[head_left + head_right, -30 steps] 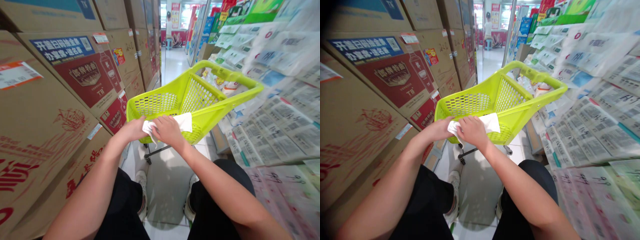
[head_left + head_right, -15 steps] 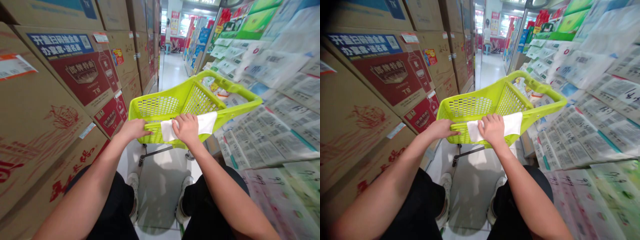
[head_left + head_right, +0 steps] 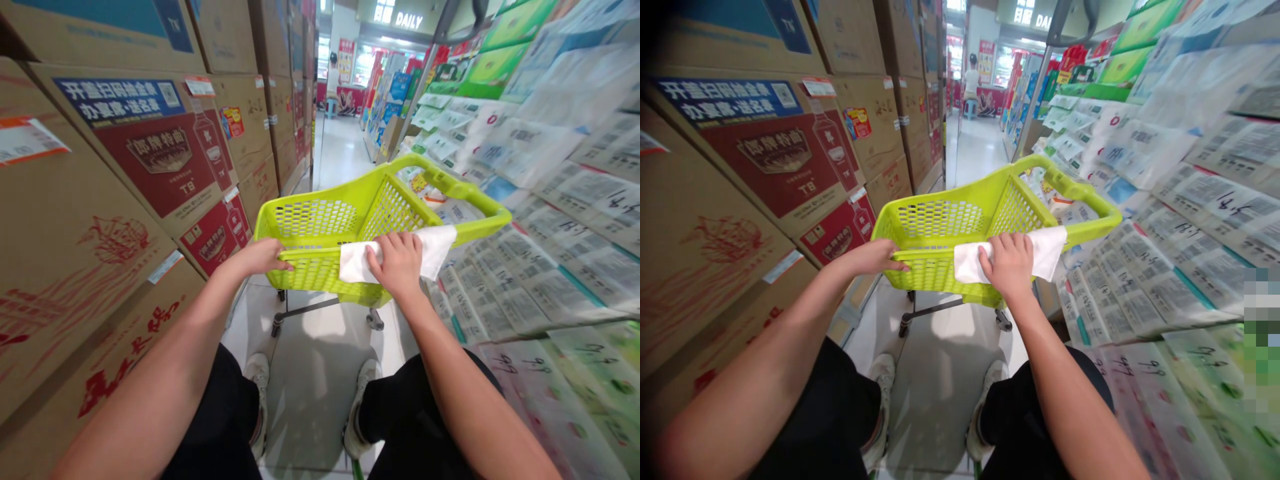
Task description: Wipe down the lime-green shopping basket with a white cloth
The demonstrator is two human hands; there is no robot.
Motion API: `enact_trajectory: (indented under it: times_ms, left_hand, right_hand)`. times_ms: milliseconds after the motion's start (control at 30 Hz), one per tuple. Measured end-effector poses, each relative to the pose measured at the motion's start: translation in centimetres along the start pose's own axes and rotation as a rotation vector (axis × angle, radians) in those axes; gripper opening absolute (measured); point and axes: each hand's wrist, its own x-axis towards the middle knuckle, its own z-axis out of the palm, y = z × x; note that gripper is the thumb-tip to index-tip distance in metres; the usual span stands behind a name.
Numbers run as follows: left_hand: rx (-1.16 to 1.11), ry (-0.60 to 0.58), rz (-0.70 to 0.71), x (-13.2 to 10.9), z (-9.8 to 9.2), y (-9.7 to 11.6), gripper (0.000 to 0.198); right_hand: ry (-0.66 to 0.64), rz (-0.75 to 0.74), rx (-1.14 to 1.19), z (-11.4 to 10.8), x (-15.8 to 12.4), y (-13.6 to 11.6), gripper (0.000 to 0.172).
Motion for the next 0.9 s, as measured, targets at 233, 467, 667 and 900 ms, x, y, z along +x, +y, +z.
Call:
enact_trajectory:
  times_ms: [233,467,667,900]
  left_hand:
    - [0.009,-0.007,0.021,0.3,-0.9,-2.5,0.042]
    - [0.148,0.388,0.007,0.3,-0.3,-4.4,0.034]
    - [0.152,0.681,-0.092,1.2,1.0,0.9,0.064]
    - [-0.329,0.642,0.063,2.9,1.2,6.8,0.049]
  right_hand:
    - [0.213,0.238,-0.032,-1.9,-0.5,5.3,0.028]
    - [0.163,0.217,-0.072,-3.8,-0.6,3.7,0.039]
    - [0.081,-0.028,0.157,-8.2,-0.4,-1.7,0.037]
    - [0.161,0.132,0.127,-11.6,0.2,-1.1,0.058]
